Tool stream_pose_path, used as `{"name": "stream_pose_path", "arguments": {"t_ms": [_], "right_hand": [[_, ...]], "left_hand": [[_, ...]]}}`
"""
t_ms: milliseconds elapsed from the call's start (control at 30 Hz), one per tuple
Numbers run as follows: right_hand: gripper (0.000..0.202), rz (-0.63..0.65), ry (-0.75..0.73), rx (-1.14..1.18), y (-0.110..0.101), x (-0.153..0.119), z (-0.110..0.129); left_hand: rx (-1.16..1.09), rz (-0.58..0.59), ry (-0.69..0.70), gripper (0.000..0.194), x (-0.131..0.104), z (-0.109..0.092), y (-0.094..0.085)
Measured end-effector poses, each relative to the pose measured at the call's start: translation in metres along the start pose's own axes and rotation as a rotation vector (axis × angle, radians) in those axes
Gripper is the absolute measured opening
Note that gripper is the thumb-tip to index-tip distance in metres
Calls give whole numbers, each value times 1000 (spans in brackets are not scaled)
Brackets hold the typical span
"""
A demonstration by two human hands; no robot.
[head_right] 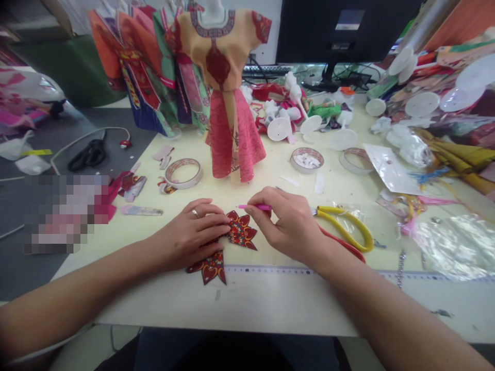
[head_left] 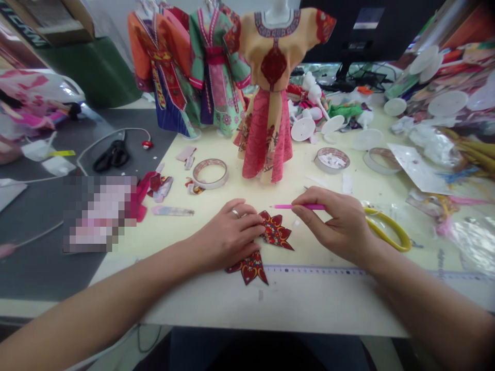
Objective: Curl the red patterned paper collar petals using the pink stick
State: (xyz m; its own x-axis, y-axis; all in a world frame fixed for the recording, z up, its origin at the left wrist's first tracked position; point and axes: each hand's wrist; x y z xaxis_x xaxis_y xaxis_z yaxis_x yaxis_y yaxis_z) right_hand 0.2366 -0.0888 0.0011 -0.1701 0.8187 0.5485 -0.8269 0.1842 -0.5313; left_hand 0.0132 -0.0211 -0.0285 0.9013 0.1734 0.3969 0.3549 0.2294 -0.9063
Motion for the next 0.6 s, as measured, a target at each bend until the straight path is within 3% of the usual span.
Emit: {"name": "stream_pose_path", "arguments": {"t_ms": [600], "right_hand": [[3, -1, -41, -10, 0, 1, 1]], "left_hand": [[21, -46, -9, 21, 0, 3, 1]]}}
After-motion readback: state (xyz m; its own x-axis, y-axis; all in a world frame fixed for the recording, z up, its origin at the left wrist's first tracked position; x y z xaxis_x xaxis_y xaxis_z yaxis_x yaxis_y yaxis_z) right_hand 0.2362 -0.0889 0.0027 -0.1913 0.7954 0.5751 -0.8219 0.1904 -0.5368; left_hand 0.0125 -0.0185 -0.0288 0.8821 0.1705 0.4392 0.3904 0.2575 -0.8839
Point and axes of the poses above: each hand's wrist, its own x-axis towards the middle knuckle, its own y-axis out of the palm, z = x × y, and after that the axes turned 15 degrees about x, right-handed
